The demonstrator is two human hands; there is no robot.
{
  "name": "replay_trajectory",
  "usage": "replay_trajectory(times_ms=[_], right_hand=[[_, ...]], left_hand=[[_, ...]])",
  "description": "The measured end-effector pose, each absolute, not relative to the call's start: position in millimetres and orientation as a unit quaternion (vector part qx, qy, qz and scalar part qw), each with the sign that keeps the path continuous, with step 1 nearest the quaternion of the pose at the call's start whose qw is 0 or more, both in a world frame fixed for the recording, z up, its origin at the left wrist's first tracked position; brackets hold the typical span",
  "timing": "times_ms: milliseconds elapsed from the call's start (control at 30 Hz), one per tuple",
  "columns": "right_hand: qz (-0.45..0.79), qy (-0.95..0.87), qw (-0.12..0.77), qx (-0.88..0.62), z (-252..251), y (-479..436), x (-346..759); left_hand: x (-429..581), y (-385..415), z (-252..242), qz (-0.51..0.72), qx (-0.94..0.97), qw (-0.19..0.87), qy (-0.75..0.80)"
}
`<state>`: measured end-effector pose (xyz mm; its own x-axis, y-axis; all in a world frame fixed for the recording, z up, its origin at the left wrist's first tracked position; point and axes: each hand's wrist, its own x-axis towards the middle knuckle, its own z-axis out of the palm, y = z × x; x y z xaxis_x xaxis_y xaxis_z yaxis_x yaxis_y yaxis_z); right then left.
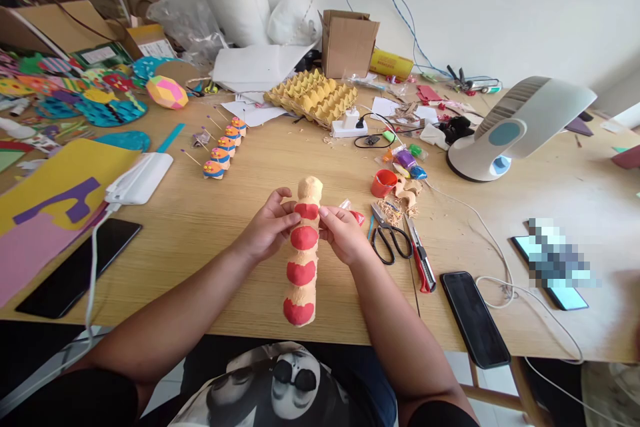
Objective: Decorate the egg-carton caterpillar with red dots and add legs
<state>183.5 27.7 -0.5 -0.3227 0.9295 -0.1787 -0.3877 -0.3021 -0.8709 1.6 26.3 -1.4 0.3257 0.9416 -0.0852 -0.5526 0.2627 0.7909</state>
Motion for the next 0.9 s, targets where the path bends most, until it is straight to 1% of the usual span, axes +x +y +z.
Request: replay_trajectory(times_ms=[200,300,400,633,733,900], right_hand=[[0.731,-0.324,0.468,-0.376,2.8,25.4,177.6],[0.705,-0.355,0.470,-0.396,5.0,25.6,178.0],[0.672,-0.397,0.466,-0.417,6.2,26.1,179.5],[0.639,-0.466,0.442,-0.424,9.5,26.6,181.5],[0.628,-0.479,0.437,-0.430,9.4,27.5,182.8],[0.622,-0.486,0.439,-0.429,7.5,29.4,184.9]], left_hand=[[1.7,28.5,2.1,0.514,0.362,0.721,0.292],[-0.2,30.1,1.6,0.515,0.388,0.704,0.298],[-2.9,31.8,-0.5,0.515,0.434,0.664,0.325],[-5.6,31.8,1.4,0.501,0.498,0.605,0.367],[-5.6,31.4,1.9,0.495,0.499,0.609,0.368],[-6.6,33.2,-0.9,0.493,0.475,0.650,0.331]])
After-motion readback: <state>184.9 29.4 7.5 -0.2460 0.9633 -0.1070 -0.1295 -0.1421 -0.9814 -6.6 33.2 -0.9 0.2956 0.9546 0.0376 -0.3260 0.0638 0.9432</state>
